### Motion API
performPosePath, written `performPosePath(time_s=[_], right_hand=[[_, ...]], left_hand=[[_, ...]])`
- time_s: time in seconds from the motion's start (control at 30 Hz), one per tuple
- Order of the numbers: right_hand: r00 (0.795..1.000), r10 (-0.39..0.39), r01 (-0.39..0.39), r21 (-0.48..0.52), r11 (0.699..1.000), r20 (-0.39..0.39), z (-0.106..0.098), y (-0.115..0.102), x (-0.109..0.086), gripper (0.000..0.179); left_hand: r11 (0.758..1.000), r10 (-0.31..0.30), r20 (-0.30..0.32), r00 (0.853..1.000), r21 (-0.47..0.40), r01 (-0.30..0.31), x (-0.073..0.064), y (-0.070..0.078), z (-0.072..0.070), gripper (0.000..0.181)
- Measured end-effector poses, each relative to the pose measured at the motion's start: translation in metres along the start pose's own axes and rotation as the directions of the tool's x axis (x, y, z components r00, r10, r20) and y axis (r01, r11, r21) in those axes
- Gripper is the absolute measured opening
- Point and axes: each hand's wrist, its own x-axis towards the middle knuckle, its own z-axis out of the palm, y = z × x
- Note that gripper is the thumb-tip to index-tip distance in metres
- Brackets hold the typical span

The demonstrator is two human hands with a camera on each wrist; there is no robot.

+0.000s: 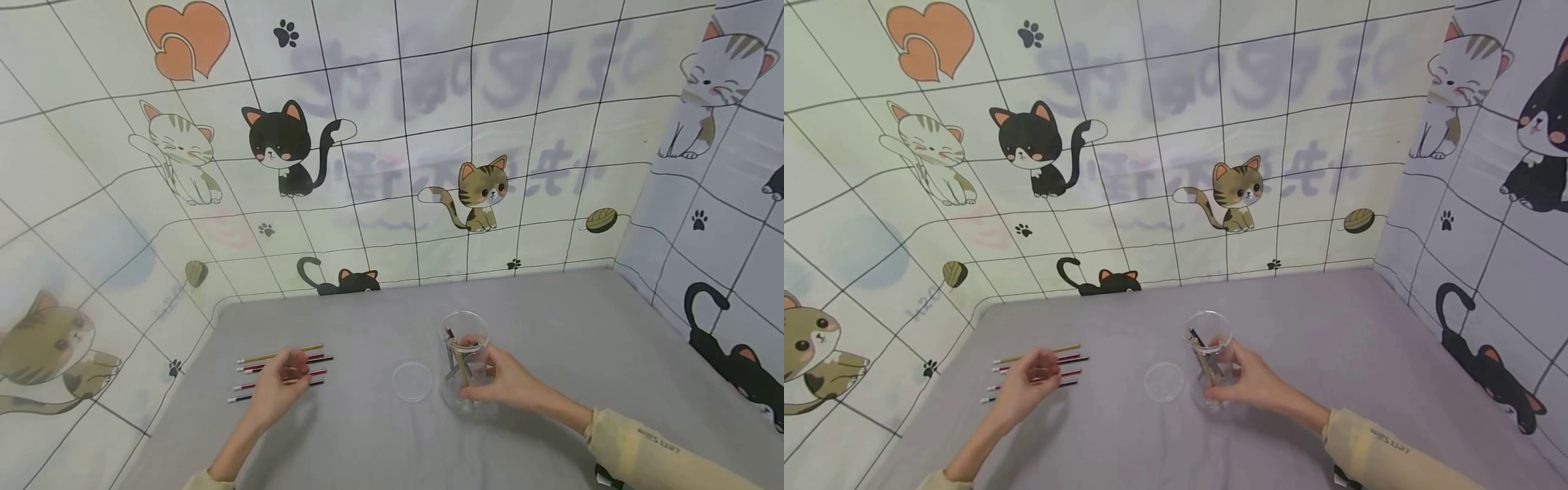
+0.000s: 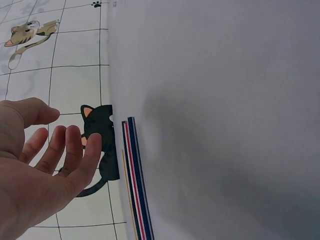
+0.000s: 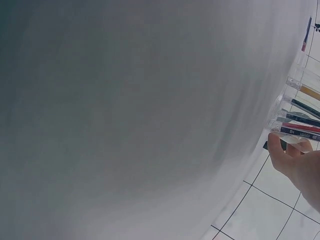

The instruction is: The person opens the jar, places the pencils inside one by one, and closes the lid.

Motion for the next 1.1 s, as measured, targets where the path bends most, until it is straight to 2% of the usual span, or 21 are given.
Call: performPosePath(time_s=[0.13, 0.3, 0.6, 0.8, 1.0, 1.1], right_hand=[[1.000, 0.008, -0.008, 0.006, 1.000, 0.004, 0.000, 0.000, 0.000, 0.075], [1.000, 0.004, -0.004, 0.013, 1.000, 0.003, 0.000, 0.000, 0.000, 0.074], [1.000, 0.007, -0.007, 0.007, 1.000, 0.022, -0.002, -0.002, -0.001, 0.074], [1.000, 0.005, -0.006, 0.017, 1.000, 0.022, -0.001, -0.002, 0.000, 0.073], [1.000, 0.001, -0.001, 0.017, 1.000, 0.013, 0.000, -0.001, 0.000, 0.073], [1.000, -0.002, 0.002, 0.015, 1.000, 0.009, 0.000, -0.001, 0.000, 0.072]], left_hand=[[1.000, 0.014, -0.005, 1.000, 0.015, -0.014, -0.001, -0.008, -0.001, 0.033], [1.000, 0.001, -0.018, 1.000, 0.029, 0.000, -0.001, -0.015, -0.002, 0.030], [0.994, -0.069, -0.016, 0.997, 0.083, 0.070, -0.001, -0.025, -0.002, 0.021], [0.993, -0.061, -0.036, 0.998, 0.095, 0.064, -0.001, -0.033, -0.002, 0.022], [0.995, -0.053, -0.018, 0.998, 0.089, 0.055, 0.000, -0.038, -0.003, 0.021], [0.993, -0.068, -0.006, 0.998, 0.096, 0.068, 0.001, -0.040, -0.002, 0.019]])
